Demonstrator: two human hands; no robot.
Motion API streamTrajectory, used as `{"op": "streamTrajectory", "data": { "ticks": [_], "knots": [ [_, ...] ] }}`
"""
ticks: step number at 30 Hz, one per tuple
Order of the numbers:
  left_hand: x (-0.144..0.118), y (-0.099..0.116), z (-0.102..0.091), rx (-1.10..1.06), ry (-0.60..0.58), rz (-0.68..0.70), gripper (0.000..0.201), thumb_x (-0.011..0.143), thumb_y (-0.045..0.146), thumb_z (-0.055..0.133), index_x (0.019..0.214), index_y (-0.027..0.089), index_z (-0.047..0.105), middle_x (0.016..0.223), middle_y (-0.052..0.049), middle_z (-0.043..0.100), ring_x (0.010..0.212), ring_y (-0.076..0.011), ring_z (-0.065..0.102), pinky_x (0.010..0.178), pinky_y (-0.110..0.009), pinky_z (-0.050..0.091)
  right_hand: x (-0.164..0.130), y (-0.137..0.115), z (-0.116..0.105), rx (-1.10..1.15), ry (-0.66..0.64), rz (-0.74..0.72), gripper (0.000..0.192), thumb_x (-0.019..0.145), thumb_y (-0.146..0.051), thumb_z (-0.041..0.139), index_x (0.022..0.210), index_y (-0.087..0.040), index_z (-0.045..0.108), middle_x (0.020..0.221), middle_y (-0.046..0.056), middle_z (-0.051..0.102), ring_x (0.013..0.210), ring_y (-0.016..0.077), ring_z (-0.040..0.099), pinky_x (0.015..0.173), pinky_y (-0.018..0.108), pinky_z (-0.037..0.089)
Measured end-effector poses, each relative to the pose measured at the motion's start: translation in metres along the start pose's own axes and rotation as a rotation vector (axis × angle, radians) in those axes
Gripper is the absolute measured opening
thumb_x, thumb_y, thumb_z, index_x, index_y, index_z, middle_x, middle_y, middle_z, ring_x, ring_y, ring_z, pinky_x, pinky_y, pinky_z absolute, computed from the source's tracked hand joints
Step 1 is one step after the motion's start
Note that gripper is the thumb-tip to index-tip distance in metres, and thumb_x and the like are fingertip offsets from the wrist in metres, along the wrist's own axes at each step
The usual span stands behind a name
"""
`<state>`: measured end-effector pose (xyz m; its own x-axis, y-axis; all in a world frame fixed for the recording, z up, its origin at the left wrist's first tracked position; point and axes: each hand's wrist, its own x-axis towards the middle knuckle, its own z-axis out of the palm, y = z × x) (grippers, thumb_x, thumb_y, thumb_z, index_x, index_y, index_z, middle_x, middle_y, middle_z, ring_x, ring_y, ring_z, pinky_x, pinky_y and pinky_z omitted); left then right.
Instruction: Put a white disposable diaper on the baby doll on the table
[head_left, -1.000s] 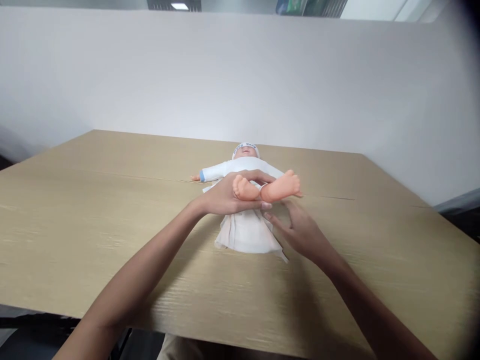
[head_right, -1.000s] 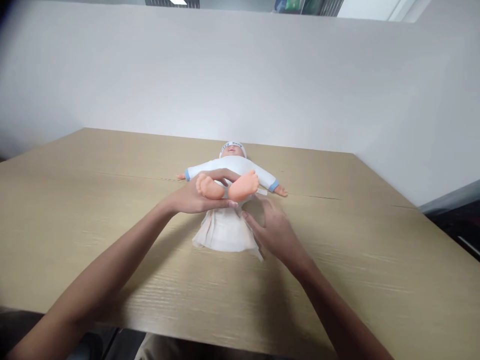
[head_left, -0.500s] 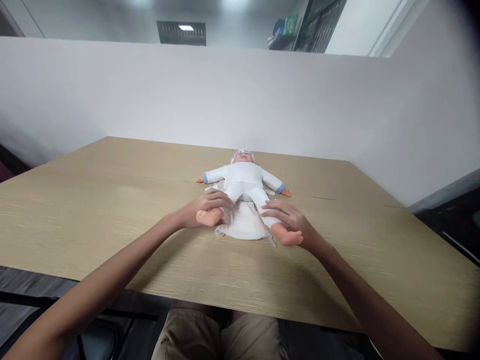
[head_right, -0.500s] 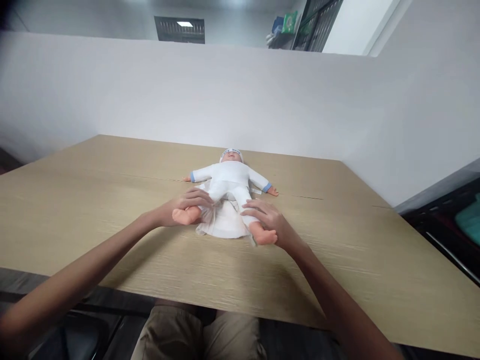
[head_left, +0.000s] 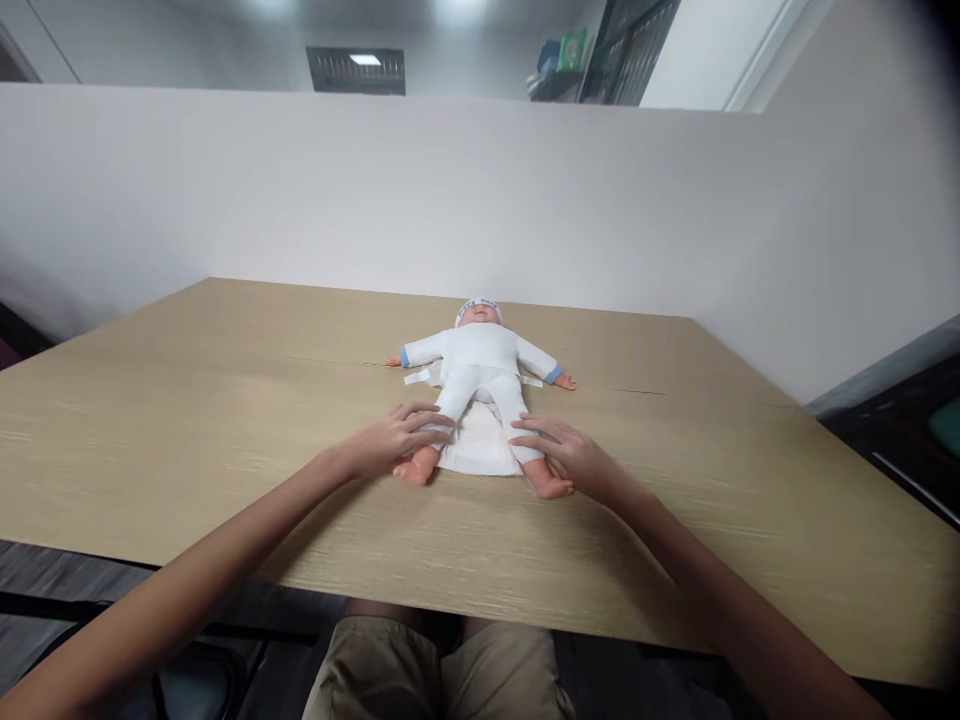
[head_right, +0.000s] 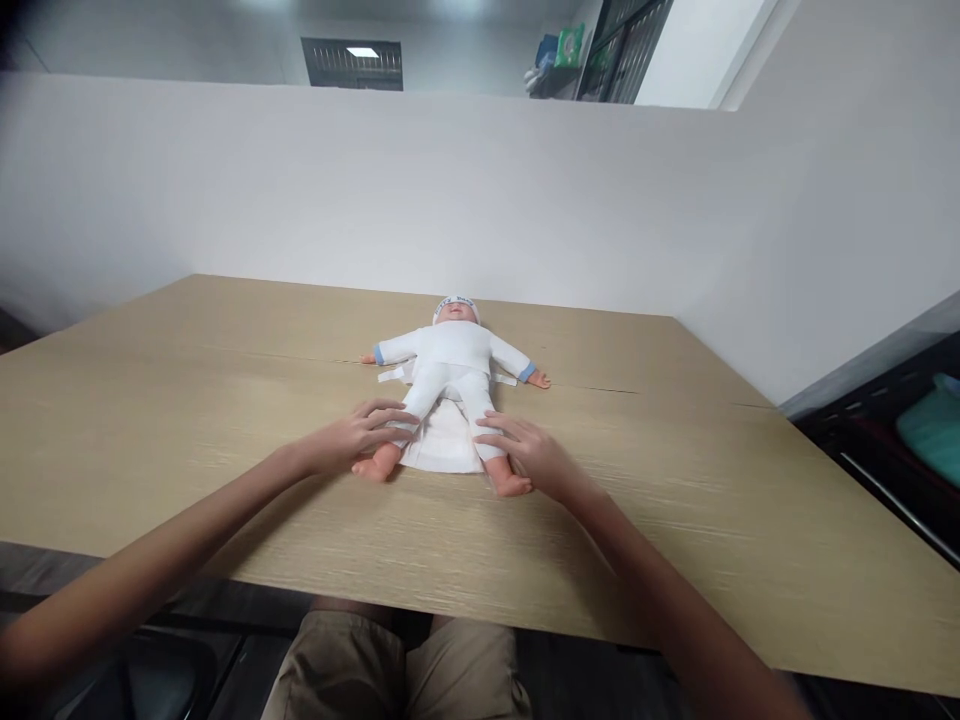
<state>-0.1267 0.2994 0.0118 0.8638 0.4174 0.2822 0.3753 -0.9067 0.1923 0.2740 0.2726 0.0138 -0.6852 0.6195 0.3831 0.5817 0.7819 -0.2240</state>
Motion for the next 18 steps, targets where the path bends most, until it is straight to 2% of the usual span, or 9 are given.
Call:
{"op": "streamTrajectory", "data": {
  "ticks": [4, 6, 8, 10, 11, 14, 16, 18],
  "knots": [
    [0.001, 0.002, -0.004, -0.007, -0.015, 0.005, 0.075, 0.084, -0.001, 0.062, 0.151, 0.032, 0.058, 0.165, -0.007, 0.055, 0.151, -0.0359, 0.045, 0.124, -0.060, 0.041, 0.003, -0.008, -0.017, 0.087, -0.053, 0.070, 0.060, 0.094, 0.000, 0.047, 0.130, -0.037, 0.078, 0.153, -0.001, 0.068, 0.143, 0.0235, 0.064, 0.118, 0.047, 0.056],
    [0.002, 0.003, -0.007, -0.014, -0.042, -0.010, 0.070, 0.089, -0.001, 0.059, 0.151, 0.031, 0.058, 0.166, -0.006, 0.053, 0.151, -0.0353, 0.044, 0.124, -0.058, 0.040, 0.005, -0.016, -0.019, 0.071, -0.052, 0.090, 0.052, 0.097, -0.006, 0.050, 0.131, -0.034, 0.077, 0.151, 0.002, 0.070, 0.142, 0.0256, 0.065, 0.118, 0.050, 0.056],
    [0.002, 0.005, -0.011, -0.045, -0.063, -0.030, 0.066, 0.093, 0.001, 0.056, 0.151, 0.032, 0.059, 0.167, -0.005, 0.052, 0.151, -0.0345, 0.043, 0.124, -0.057, 0.041, 0.006, -0.029, -0.013, 0.017, -0.034, 0.100, 0.042, 0.100, -0.021, 0.062, 0.140, -0.029, 0.072, 0.150, 0.009, 0.069, 0.145, 0.0311, 0.061, 0.119, 0.056, 0.054],
    [0.003, 0.011, -0.014, -0.092, -0.069, -0.061, 0.058, 0.098, 0.006, 0.051, 0.149, 0.033, 0.060, 0.166, -0.005, 0.053, 0.151, -0.0333, 0.043, 0.124, -0.056, 0.040, 0.006, -0.043, -0.001, -0.052, -0.010, 0.114, 0.053, 0.096, -0.035, 0.074, 0.148, -0.025, 0.065, 0.153, 0.014, 0.066, 0.151, 0.0366, 0.055, 0.121, 0.062, 0.050],
    [0.004, 0.015, -0.014, -0.110, -0.065, -0.086, 0.052, 0.102, 0.010, 0.049, 0.147, 0.032, 0.061, 0.164, -0.005, 0.054, 0.150, -0.0331, 0.044, 0.124, -0.056, 0.040, 0.005, -0.050, 0.005, -0.088, 0.006, 0.131, 0.055, 0.096, -0.036, 0.075, 0.148, -0.024, 0.064, 0.154, 0.016, 0.065, 0.152, 0.0377, 0.053, 0.121, 0.062, 0.050],
    [0.011, 0.032, -0.008, -0.109, -0.012, -0.211, 0.034, 0.107, 0.037, 0.055, 0.139, 0.027, 0.063, 0.158, -0.009, 0.057, 0.146, -0.0370, 0.045, 0.120, -0.059, 0.040, 0.005, -0.065, 0.023, -0.199, 0.056, 0.211, 0.040, 0.099, -0.022, 0.066, 0.139, -0.022, 0.069, 0.151, 0.017, 0.066, 0.149, 0.0363, 0.057, 0.118, 0.058, 0.054],
    [0.017, 0.043, 0.001, -0.078, 0.047, -0.298, 0.047, 0.100, 0.060, 0.066, 0.130, 0.024, 0.063, 0.153, -0.013, 0.058, 0.143, -0.0409, 0.045, 0.117, -0.061, 0.042, 0.006, -0.069, 0.030, -0.251, 0.088, 0.259, 0.036, 0.100, -0.012, 0.057, 0.132, -0.022, 0.073, 0.147, 0.016, 0.069, 0.145, 0.0347, 0.061, 0.114, 0.055, 0.057],
    [0.023, 0.052, 0.011, -0.041, 0.098, -0.360, 0.054, 0.093, 0.067, 0.072, 0.120, 0.022, 0.063, 0.148, -0.014, 0.060, 0.139, -0.0423, 0.046, 0.114, -0.061, 0.042, 0.009, -0.069, 0.032, -0.261, 0.122, 0.287, 0.036, 0.101, -0.011, 0.053, 0.127, -0.024, 0.074, 0.142, 0.014, 0.072, 0.140, 0.0338, 0.065, 0.110, 0.053, 0.059]
  ]
}}
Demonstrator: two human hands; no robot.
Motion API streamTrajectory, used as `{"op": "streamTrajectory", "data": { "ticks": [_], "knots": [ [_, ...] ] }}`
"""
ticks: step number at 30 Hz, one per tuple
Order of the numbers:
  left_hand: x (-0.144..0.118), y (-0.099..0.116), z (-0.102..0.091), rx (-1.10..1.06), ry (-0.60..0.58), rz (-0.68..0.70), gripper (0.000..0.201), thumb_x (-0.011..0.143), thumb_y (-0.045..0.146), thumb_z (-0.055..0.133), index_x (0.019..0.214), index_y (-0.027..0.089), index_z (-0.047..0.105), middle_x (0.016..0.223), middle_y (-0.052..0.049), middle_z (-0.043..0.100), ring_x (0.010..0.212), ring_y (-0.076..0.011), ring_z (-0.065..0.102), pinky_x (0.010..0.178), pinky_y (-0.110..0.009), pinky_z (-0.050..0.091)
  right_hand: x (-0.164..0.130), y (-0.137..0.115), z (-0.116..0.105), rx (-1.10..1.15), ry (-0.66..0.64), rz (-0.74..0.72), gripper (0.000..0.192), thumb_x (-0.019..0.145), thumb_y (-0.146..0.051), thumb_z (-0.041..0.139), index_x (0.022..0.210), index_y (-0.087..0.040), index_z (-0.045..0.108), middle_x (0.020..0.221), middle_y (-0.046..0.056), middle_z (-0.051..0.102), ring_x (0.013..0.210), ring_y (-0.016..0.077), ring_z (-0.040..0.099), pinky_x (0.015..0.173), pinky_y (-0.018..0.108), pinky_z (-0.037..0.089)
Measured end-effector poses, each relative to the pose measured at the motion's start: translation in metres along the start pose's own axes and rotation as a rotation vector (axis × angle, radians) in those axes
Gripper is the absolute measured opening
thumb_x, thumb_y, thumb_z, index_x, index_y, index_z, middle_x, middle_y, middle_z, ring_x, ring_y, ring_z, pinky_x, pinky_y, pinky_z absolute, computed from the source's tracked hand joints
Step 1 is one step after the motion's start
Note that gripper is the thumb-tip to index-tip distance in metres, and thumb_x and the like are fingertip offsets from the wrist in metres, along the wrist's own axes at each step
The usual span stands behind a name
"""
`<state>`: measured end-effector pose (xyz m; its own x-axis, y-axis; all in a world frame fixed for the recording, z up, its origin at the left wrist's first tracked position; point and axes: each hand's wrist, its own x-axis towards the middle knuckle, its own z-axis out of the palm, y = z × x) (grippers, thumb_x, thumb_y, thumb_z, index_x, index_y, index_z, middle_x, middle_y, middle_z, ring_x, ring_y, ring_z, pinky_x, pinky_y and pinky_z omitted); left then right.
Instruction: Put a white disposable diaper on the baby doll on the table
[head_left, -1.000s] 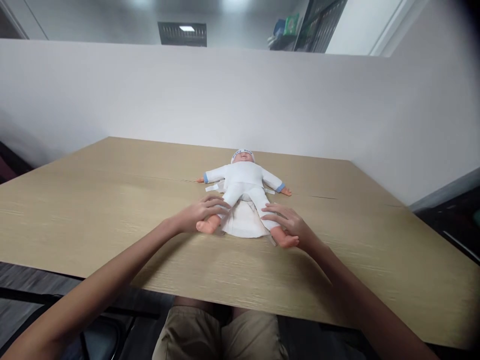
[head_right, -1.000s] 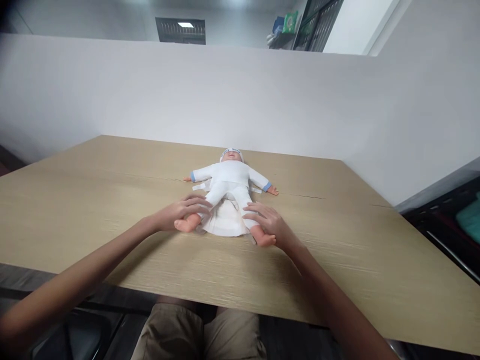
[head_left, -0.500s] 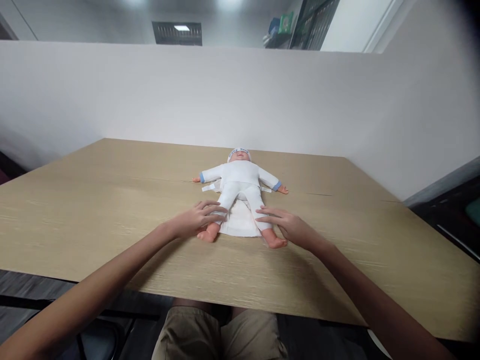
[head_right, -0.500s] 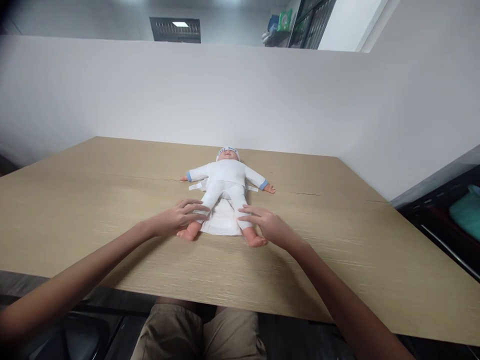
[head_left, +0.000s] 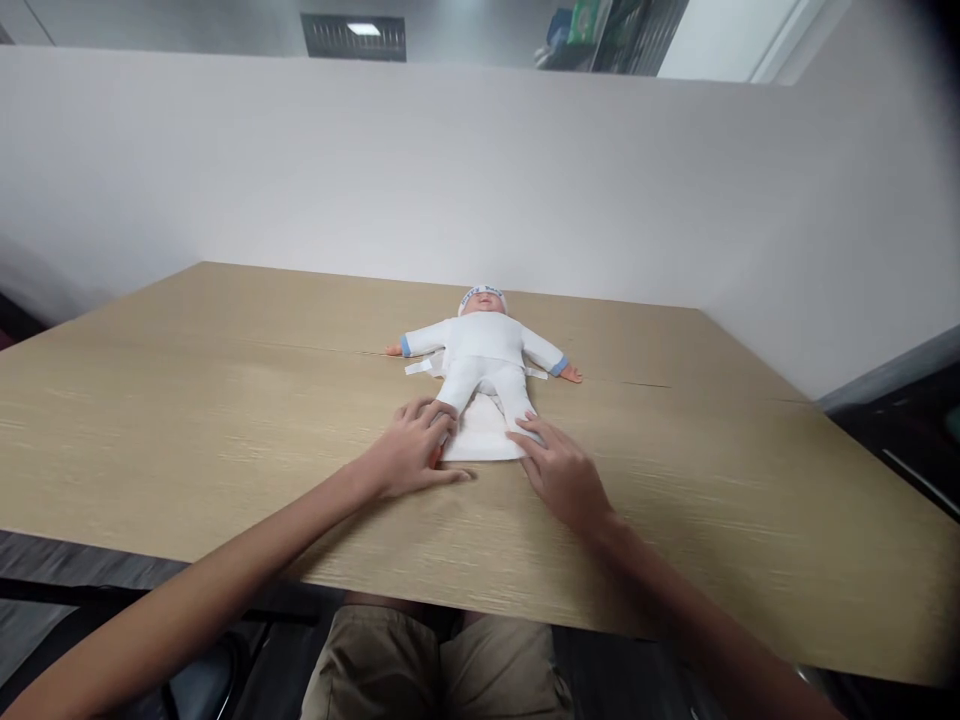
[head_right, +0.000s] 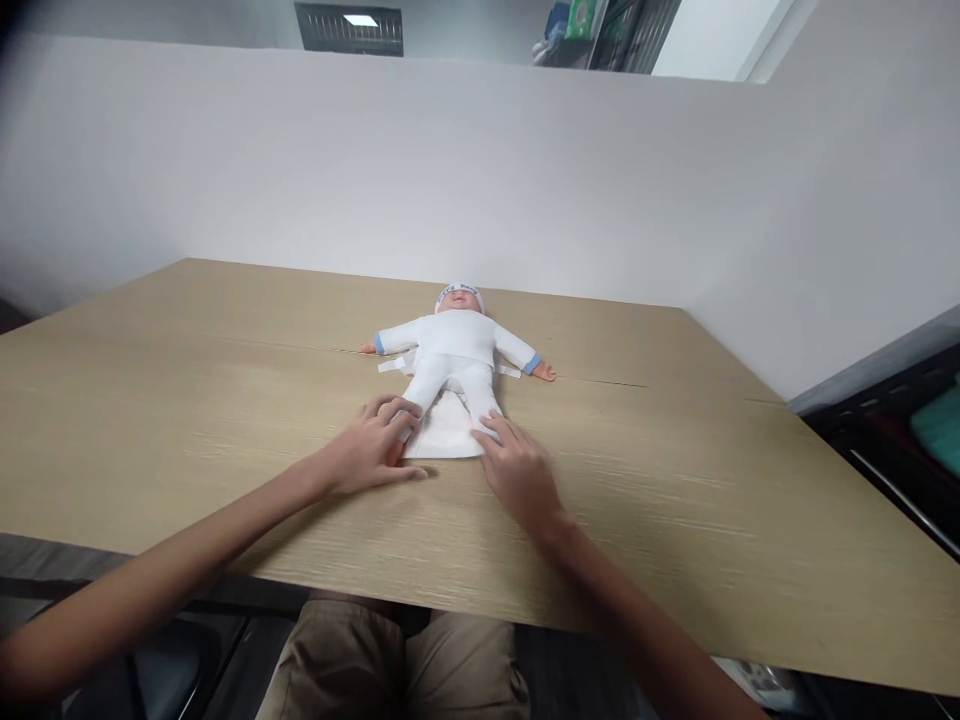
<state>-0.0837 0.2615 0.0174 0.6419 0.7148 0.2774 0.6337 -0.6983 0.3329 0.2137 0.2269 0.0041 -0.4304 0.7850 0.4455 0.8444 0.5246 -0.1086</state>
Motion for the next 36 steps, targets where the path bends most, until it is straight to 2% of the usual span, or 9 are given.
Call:
{"op": "streamTrajectory", "data": {
  "ticks": [5, 8, 11, 14, 17, 21, 24, 29, 36],
  "knots": [
    [0.011, 0.004, 0.014, 0.083, 0.101, -0.098, 0.026, 0.095, 0.035, 0.071, 0.115, 0.022, 0.062, 0.135, -0.014, 0.065, 0.132, -0.0402, 0.049, 0.109, -0.057, 0.045, 0.018, 0.011, -0.001, 0.032, 0.028, 0.122, 0.031, 0.103, -0.017, 0.049, 0.120, -0.023, 0.073, 0.116, 0.012, 0.082, 0.105, 0.0325, 0.077, 0.087, 0.043, 0.059],
    [0.026, -0.007, 0.007, 0.004, 0.148, -0.149, 0.013, 0.103, 0.034, 0.057, 0.107, 0.023, 0.063, 0.114, -0.011, 0.070, 0.115, -0.0345, 0.057, 0.101, -0.051, 0.047, 0.037, 0.020, -0.003, 0.102, 0.061, 0.193, 0.027, 0.102, -0.022, 0.049, 0.114, -0.023, 0.073, 0.100, 0.010, 0.081, 0.090, 0.0304, 0.074, 0.079, 0.040, 0.055],
    [0.051, -0.025, -0.008, -0.156, 0.233, -0.168, 0.028, 0.109, 0.043, 0.048, 0.096, 0.023, 0.061, 0.103, -0.008, 0.068, 0.102, -0.0292, 0.059, 0.094, -0.045, 0.048, 0.063, 0.032, -0.006, 0.247, 0.141, 0.204, 0.024, 0.103, -0.030, 0.048, 0.109, -0.022, 0.070, 0.098, 0.010, 0.078, 0.090, 0.0287, 0.071, 0.083, 0.039, 0.053],
    [0.084, -0.046, -0.020, -0.269, 0.313, -0.142, 0.033, 0.109, 0.048, 0.047, 0.096, 0.022, 0.063, 0.109, -0.008, 0.068, 0.108, -0.0277, 0.058, 0.103, -0.043, 0.045, 0.095, 0.048, -0.006, 0.332, 0.204, 0.192, 0.025, 0.103, -0.035, 0.047, 0.103, -0.022, 0.068, 0.102, 0.011, 0.076, 0.097, 0.0290, 0.068, 0.090, 0.040, 0.052],
    [0.119, -0.068, -0.025, -0.389, 0.327, -0.178, 0.038, 0.109, 0.051, 0.047, 0.097, 0.021, 0.064, 0.109, -0.007, 0.068, 0.110, -0.0265, 0.058, 0.104, -0.040, 0.043, 0.128, 0.067, -0.001, 0.372, 0.186, 0.277, 0.030, 0.103, -0.044, 0.047, 0.100, -0.022, 0.068, 0.096, 0.010, 0.075, 0.090, 0.0284, 0.067, 0.089, 0.040, 0.052],
    [0.159, -0.097, -0.018, -0.754, 0.272, -0.329, 0.042, 0.103, 0.060, 0.057, 0.102, 0.019, 0.068, 0.113, -0.007, 0.072, 0.113, -0.0273, 0.060, 0.104, -0.036, 0.043, 0.167, 0.092, 0.020, 0.544, 0.132, 0.483, 0.034, 0.097, -0.052, 0.054, 0.100, -0.022, 0.070, 0.094, 0.008, 0.076, 0.092, 0.0280, 0.065, 0.092, 0.040, 0.051],
    [0.174, -0.113, -0.004, -0.997, 0.211, -0.438, 0.052, 0.094, 0.066, 0.067, 0.112, 0.018, 0.071, 0.116, -0.009, 0.076, 0.117, -0.0301, 0.064, 0.105, -0.038, 0.046, 0.184, 0.106, 0.040, 0.673, 0.081, 0.528, 0.040, 0.094, -0.059, 0.056, 0.091, -0.021, 0.069, 0.095, 0.008, 0.078, 0.098, 0.0280, 0.067, 0.091, 0.039, 0.055],
    [0.165, -0.121, 0.016, -1.151, 0.127, -0.493, 0.066, 0.084, 0.076, 0.073, 0.107, 0.014, 0.074, 0.100, -0.013, 0.079, 0.096, -0.0284, 0.072, 0.090, -0.039, 0.054, 0.170, 0.110, 0.051, 0.811, 0.014, 0.507, 0.041, 0.095, -0.061, 0.059, 0.092, -0.023, 0.073, 0.102, 0.007, 0.082, 0.101, 0.0290, 0.072, 0.090, 0.041, 0.060],
    [0.114, -0.093, 0.015, -1.328, -0.029, -0.511, 0.051, 0.085, 0.065, 0.081, 0.086, 0.014, 0.073, 0.086, -0.010, 0.076, 0.078, -0.0225, 0.070, 0.069, -0.032, 0.052, 0.115, 0.085, 0.022, 0.943, -0.144, 0.522, 0.041, 0.097, -0.065, 0.063, 0.098, -0.026, 0.077, 0.105, 0.006, 0.083, 0.103, 0.0317, 0.075, 0.086, 0.042, 0.063]
  ]
}}
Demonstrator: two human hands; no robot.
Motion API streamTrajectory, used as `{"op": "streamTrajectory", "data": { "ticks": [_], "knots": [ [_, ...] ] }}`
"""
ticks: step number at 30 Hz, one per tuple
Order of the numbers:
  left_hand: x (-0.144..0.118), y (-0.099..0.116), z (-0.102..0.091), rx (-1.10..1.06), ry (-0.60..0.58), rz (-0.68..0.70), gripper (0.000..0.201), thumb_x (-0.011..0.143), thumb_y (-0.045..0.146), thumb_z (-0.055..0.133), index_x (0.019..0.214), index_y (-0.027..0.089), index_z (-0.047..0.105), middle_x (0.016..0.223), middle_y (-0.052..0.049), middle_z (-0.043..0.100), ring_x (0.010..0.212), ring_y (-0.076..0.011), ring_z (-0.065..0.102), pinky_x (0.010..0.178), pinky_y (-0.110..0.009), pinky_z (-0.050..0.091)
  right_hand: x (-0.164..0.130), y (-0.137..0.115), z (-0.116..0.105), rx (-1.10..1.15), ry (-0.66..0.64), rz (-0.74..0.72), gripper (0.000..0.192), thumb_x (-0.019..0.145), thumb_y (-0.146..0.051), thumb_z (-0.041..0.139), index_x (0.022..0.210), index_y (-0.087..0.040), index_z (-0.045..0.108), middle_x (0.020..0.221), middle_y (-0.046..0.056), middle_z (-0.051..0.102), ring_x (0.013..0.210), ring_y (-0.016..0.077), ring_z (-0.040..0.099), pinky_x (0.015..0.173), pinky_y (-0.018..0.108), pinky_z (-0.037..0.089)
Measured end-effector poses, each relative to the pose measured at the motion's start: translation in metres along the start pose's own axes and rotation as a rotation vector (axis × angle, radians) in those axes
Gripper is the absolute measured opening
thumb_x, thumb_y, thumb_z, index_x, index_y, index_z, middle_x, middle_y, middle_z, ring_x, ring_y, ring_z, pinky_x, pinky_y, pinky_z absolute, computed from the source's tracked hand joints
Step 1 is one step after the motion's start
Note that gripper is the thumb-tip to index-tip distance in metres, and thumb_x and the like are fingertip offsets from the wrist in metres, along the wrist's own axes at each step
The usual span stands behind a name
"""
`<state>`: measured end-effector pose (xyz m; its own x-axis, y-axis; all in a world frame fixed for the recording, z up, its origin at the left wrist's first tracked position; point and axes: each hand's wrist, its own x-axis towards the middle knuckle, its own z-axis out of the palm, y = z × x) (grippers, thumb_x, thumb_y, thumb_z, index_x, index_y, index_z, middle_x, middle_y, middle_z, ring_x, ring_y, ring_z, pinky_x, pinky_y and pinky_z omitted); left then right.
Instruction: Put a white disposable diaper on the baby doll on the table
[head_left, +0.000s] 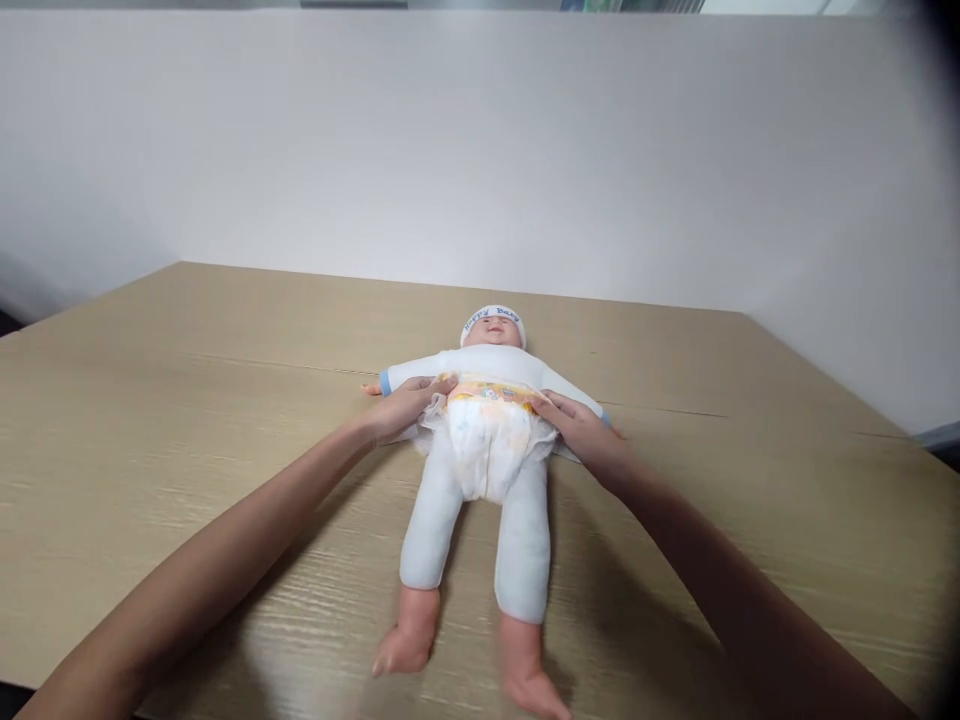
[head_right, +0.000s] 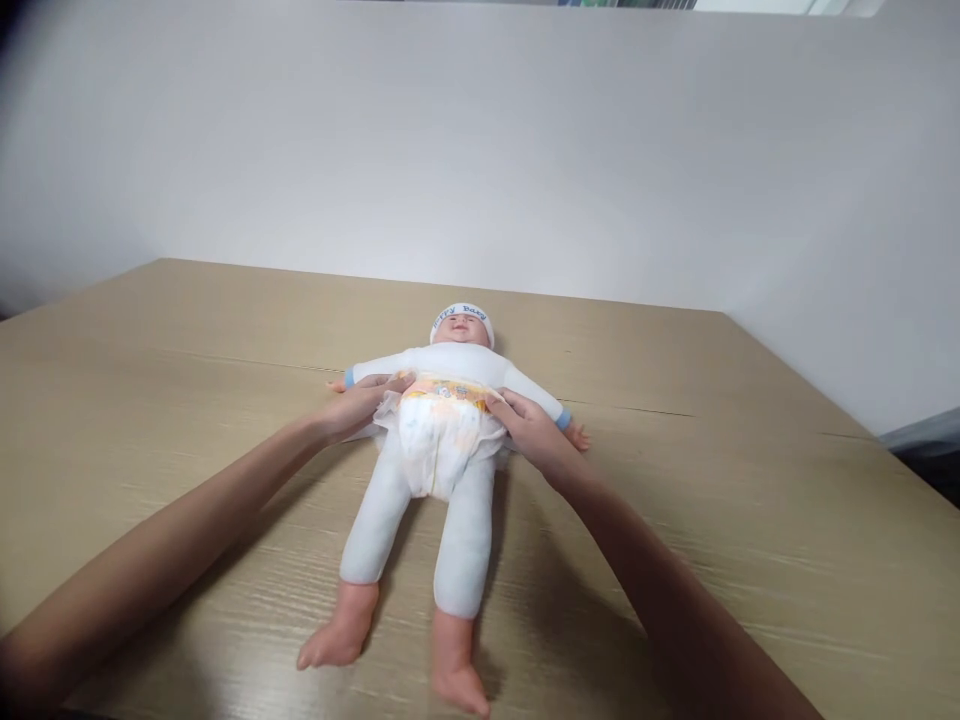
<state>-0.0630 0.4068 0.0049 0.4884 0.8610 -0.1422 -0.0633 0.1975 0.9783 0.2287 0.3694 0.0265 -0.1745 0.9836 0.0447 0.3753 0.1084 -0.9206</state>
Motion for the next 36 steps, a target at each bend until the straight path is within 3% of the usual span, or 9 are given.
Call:
{"op": "streamTrajectory", "data": {
  "ticks": [2, 5, 10, 13, 17, 21, 26, 32, 36],
  "knots": [
    [-0.008, 0.003, 0.001, -0.026, -0.011, -0.013, 0.051, 0.087, 0.064, 0.080, 0.090, 0.014, 0.075, 0.091, -0.011, 0.077, 0.081, -0.0229, 0.071, 0.072, -0.033, 0.054, -0.008, 0.000, -0.005, 0.006, -0.024, 0.003, 0.045, 0.095, -0.068, 0.065, 0.105, -0.026, 0.076, 0.108, 0.006, 0.083, 0.103, 0.0299, 0.075, 0.087, 0.041, 0.063],
    [-0.013, 0.011, -0.004, -0.011, 0.026, 0.019, 0.052, 0.088, 0.061, 0.079, 0.111, 0.014, 0.077, 0.108, -0.013, 0.079, 0.095, -0.0245, 0.073, 0.083, -0.034, 0.056, -0.015, 0.005, -0.013, -0.065, 0.138, -0.045, 0.048, 0.091, -0.068, 0.071, 0.110, -0.024, 0.074, 0.107, 0.008, 0.082, 0.098, 0.0276, 0.076, 0.087, 0.041, 0.063],
    [-0.024, 0.036, -0.004, 0.392, 0.298, 0.172, 0.042, 0.102, 0.052, 0.059, 0.127, 0.021, 0.071, 0.135, -0.010, 0.073, 0.115, -0.0248, 0.067, 0.101, -0.039, 0.053, -0.048, 0.026, -0.018, -0.396, 0.414, -0.130, 0.039, 0.099, -0.058, 0.061, 0.112, -0.022, 0.071, 0.103, 0.010, 0.079, 0.082, 0.0243, 0.072, 0.077, 0.039, 0.058],
    [-0.028, 0.050, 0.021, 0.732, 0.380, 0.436, 0.035, 0.108, 0.045, 0.052, 0.128, 0.022, 0.069, 0.137, -0.009, 0.072, 0.125, -0.0272, 0.062, 0.111, -0.045, 0.048, -0.065, 0.043, -0.016, -0.610, 0.432, -0.172, 0.040, 0.101, -0.059, 0.055, 0.106, -0.022, 0.070, 0.096, 0.010, 0.076, 0.079, 0.0250, 0.068, 0.075, 0.039, 0.054],
    [-0.017, 0.054, 0.070, 1.082, 0.179, 0.702, 0.028, 0.108, 0.042, 0.055, 0.124, 0.024, 0.071, 0.134, -0.008, 0.073, 0.131, -0.0302, 0.057, 0.116, -0.049, 0.043, -0.069, 0.061, -0.012, -0.746, 0.451, -0.201, 0.044, 0.101, -0.065, 0.050, 0.089, -0.025, 0.061, 0.084, 0.008, 0.070, 0.081, 0.0264, 0.065, 0.080, 0.039, 0.051],
    [-0.002, 0.043, 0.100, 1.304, 0.071, 0.673, 0.034, 0.106, 0.052, 0.059, 0.121, 0.025, 0.074, 0.131, -0.008, 0.072, 0.128, -0.0344, 0.056, 0.111, -0.053, 0.044, -0.067, 0.064, -0.008, -0.722, 0.464, -0.115, 0.044, 0.096, -0.069, 0.051, 0.084, -0.027, 0.052, 0.081, 0.007, 0.066, 0.077, 0.0251, 0.059, 0.073, 0.036, 0.044],
    [0.001, 0.034, 0.103, 1.350, 0.132, 0.614, 0.044, 0.094, 0.063, 0.071, 0.121, 0.028, 0.076, 0.133, -0.007, 0.070, 0.127, -0.0380, 0.053, 0.109, -0.056, 0.042, -0.068, 0.058, -0.010, -0.498, 0.350, 0.041, 0.047, 0.088, -0.069, 0.060, 0.072, -0.026, 0.051, 0.066, 0.000, 0.055, 0.064, 0.0200, 0.048, 0.064, 0.032, 0.033],
    [0.001, 0.033, 0.103, 1.349, 0.143, 0.563, 0.052, 0.085, 0.063, 0.080, 0.123, 0.028, 0.075, 0.132, -0.010, 0.069, 0.126, -0.0408, 0.051, 0.106, -0.057, 0.041, -0.060, 0.031, -0.029, -0.308, 0.242, -0.030, 0.055, 0.092, -0.076, 0.047, 0.072, -0.025, 0.054, 0.070, -0.001, 0.052, 0.070, 0.0188, 0.051, 0.066, 0.031, 0.041],
    [0.005, 0.030, 0.105, 1.338, 0.148, 0.566, 0.055, 0.083, 0.065, 0.080, 0.122, 0.027, 0.074, 0.133, -0.011, 0.069, 0.126, -0.0418, 0.051, 0.107, -0.058, 0.041, -0.041, 0.004, -0.020, -0.255, 0.202, -0.085, 0.050, 0.095, -0.070, 0.052, 0.073, -0.025, 0.053, 0.069, -0.003, 0.052, 0.069, 0.0172, 0.049, 0.065, 0.030, 0.041]
  ]
}}
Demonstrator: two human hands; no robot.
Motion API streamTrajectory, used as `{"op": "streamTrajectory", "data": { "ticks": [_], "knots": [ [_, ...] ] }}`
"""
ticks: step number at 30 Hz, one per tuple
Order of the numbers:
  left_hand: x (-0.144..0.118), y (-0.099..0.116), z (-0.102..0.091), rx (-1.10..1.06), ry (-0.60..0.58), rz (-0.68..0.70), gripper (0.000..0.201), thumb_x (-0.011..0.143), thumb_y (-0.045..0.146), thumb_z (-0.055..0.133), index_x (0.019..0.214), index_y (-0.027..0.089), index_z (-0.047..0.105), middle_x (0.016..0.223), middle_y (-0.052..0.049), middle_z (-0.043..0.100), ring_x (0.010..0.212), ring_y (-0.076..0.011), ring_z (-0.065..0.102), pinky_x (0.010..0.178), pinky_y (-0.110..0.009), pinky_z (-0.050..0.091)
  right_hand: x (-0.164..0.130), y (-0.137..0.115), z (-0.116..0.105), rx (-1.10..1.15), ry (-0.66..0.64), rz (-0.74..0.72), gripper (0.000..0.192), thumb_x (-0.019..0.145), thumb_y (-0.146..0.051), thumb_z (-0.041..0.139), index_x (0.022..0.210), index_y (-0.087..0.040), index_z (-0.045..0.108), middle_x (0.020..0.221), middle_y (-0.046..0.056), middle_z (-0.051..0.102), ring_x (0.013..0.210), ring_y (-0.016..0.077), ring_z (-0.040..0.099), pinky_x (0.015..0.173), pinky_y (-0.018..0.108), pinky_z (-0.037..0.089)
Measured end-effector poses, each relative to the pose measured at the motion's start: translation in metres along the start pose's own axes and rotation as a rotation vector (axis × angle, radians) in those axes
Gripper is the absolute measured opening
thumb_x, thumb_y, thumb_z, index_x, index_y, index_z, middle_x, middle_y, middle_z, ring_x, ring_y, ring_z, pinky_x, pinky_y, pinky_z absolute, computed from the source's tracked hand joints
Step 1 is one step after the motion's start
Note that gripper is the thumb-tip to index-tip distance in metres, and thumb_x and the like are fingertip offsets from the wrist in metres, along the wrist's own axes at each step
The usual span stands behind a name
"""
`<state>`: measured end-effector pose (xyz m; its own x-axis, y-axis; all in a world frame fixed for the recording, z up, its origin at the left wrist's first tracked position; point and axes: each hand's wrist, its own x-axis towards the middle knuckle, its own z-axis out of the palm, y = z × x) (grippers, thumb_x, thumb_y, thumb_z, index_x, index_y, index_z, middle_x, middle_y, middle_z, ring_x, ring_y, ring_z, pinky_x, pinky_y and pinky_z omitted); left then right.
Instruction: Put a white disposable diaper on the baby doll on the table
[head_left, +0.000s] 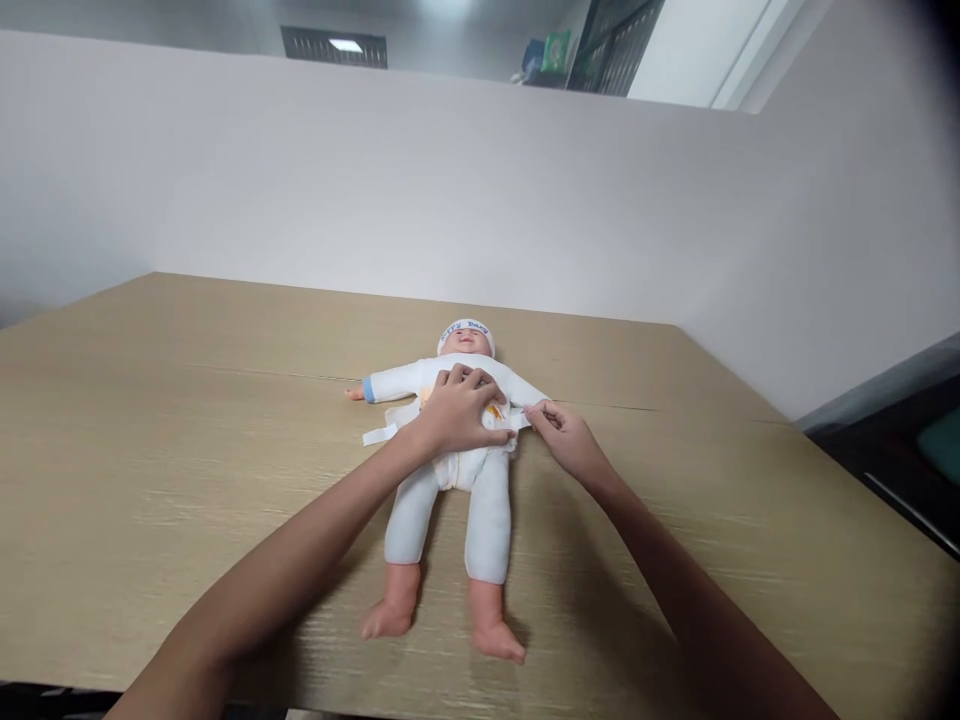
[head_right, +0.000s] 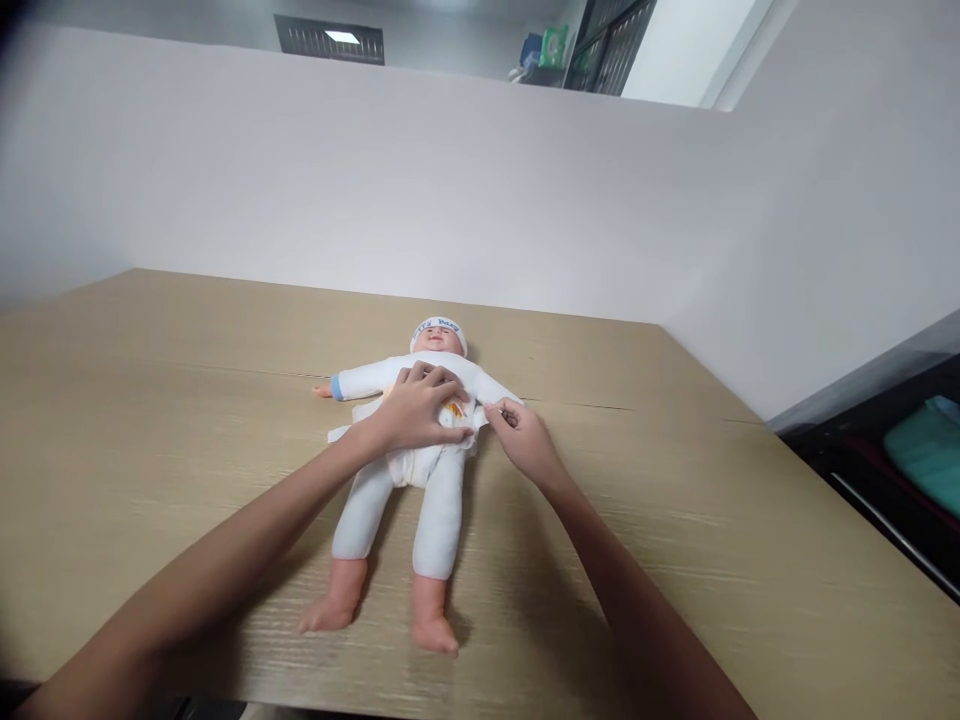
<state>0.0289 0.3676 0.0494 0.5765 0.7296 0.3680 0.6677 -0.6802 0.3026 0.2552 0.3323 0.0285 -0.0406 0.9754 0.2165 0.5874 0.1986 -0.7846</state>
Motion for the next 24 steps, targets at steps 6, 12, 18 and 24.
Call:
{"op": "streamTrajectory", "data": {
  "ticks": [6, 12, 18, 24],
  "knots": [
    [-0.002, -0.015, -0.016, -0.236, -0.068, 0.033, 0.072, 0.085, 0.052, 0.079, 0.148, 0.025, 0.056, 0.147, -0.011, 0.066, 0.138, -0.0420, 0.050, 0.115, -0.059, 0.042, 0.020, -0.029, 0.039, 0.047, -0.032, -0.027, 0.043, 0.096, -0.063, 0.058, 0.078, -0.024, 0.058, 0.070, -0.001, 0.060, 0.067, 0.0182, 0.055, 0.065, 0.031, 0.044],
    [-0.031, -0.059, -0.044, -0.449, -0.061, 0.100, 0.060, 0.104, 0.056, 0.057, 0.157, 0.027, 0.050, 0.160, -0.011, 0.057, 0.146, -0.0333, 0.054, 0.118, -0.049, 0.047, -0.019, -0.032, 0.041, 0.013, 0.111, -0.282, 0.030, 0.105, -0.048, 0.058, 0.118, -0.024, 0.069, 0.122, 0.011, 0.074, 0.113, 0.0275, 0.069, 0.101, 0.044, 0.056],
    [-0.082, -0.098, -0.045, -0.333, 0.034, -0.125, 0.048, 0.105, 0.058, 0.055, 0.140, 0.026, 0.061, 0.145, -0.011, 0.066, 0.136, -0.0331, 0.059, 0.112, -0.050, 0.049, -0.043, -0.039, 0.023, -0.154, 0.016, -0.453, 0.037, 0.112, -0.033, 0.047, 0.146, -0.028, 0.063, 0.149, 0.009, 0.067, 0.142, 0.0288, 0.058, 0.123, 0.054, 0.042],
    [-0.124, -0.122, -0.027, -0.136, 0.008, -0.343, 0.035, 0.097, 0.057, 0.060, 0.099, 0.022, 0.059, 0.100, -0.011, 0.071, 0.099, -0.0328, 0.063, 0.090, -0.046, 0.049, -0.027, -0.078, 0.033, -0.242, 0.085, -0.510, 0.027, 0.111, -0.030, 0.048, 0.122, -0.025, 0.072, 0.122, 0.010, 0.073, 0.119, 0.0290, 0.066, 0.107, 0.049, 0.050]
  ]
}}
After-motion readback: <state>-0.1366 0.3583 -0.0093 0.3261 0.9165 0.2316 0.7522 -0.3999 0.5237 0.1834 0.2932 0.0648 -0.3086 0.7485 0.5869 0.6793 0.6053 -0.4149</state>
